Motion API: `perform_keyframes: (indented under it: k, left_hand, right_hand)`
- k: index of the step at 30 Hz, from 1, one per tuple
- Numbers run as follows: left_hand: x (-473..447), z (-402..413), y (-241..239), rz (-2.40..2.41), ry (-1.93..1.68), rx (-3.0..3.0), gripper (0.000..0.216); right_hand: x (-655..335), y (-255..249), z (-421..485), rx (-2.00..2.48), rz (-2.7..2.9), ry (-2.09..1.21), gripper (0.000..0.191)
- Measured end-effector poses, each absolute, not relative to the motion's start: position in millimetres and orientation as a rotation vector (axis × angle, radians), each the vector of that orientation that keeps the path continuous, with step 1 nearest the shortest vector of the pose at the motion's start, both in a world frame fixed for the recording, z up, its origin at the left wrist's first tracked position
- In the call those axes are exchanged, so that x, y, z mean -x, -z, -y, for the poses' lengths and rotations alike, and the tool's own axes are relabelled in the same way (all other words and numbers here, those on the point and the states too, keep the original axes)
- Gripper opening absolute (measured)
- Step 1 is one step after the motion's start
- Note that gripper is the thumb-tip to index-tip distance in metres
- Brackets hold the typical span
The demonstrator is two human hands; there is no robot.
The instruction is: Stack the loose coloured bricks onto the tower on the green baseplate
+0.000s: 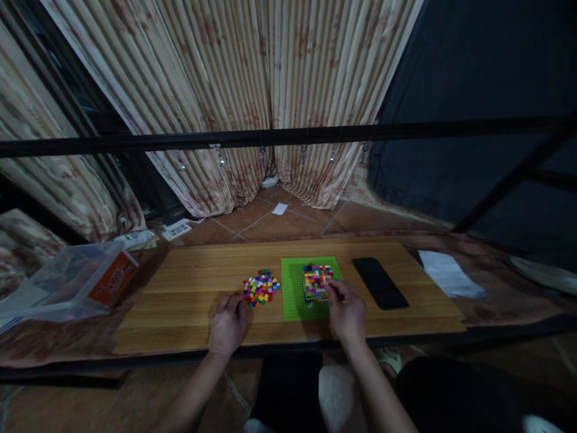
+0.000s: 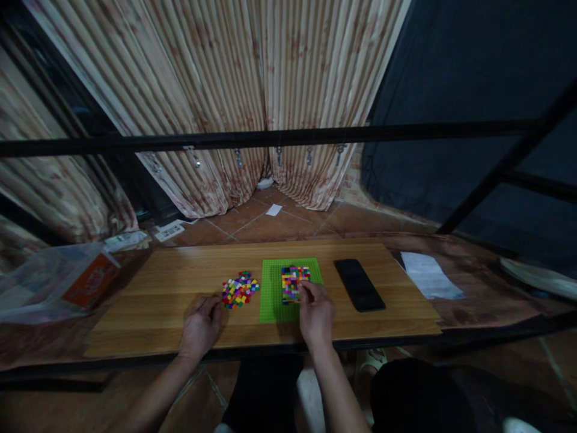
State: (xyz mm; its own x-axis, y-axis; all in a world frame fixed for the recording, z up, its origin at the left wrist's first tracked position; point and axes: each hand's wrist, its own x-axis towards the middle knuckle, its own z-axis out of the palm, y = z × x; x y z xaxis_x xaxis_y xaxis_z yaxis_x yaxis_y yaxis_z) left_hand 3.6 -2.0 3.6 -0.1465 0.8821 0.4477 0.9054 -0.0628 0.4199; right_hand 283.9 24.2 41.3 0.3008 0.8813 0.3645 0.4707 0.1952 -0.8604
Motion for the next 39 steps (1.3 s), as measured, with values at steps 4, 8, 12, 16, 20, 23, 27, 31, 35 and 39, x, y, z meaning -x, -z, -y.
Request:
perform_keyframes:
  k: [4,8,12,16,20,23,27,31,35,39]
  left_hand:
    - [-4,2,-6,2.111,1.002,2.044,0.021]
    - [-5,2,-7,2.130,0.992,2.023,0.022]
    - [-5,2,-7,2.138,0.976,2.030,0.023]
    - [-5,2,-6,2.154,0.969,2.028,0.024]
    - [-4,3,-5,2.149,0.961,2.038,0.024]
    - [-4,2,-4,2.140,0.957,2.038,0.024]
    - [-4,2,-3,2.153,0.930,2.036,0.024]
    - [-5,3,-4,2.176,0.914,2.029,0.024]
    - [-5,3,-3,2.173,0.940,2.038,0.025]
    - [-4,2,-3,2.165,0.942,2.043,0.025]
  right_hand:
    - [-303,-39,-40,1.563,1.394,-0.343,0.034]
    - [-306,-35,-47,1.630,1.490,-0.283,0.035]
    - [-306,-36,-48,1.642,1.536,-0.255,0.034]
    - [-306,-38,-48,1.638,1.573,-0.245,0.033]
    - [-305,-38,-49,1.611,1.557,-0.252,0.032]
    - [-305,-37,-49,1.608,1.518,-0.266,0.033]
    - [-305,-36,-50,1.610,1.465,-0.309,0.037]
    - [-303,-36,-52,1.597,1.338,-0.395,0.037]
    - [-302,-36,-54,1.527,1.201,-0.509,0.034]
    - [-303,-33,-59,1.491,1.108,-0.595,0.030]
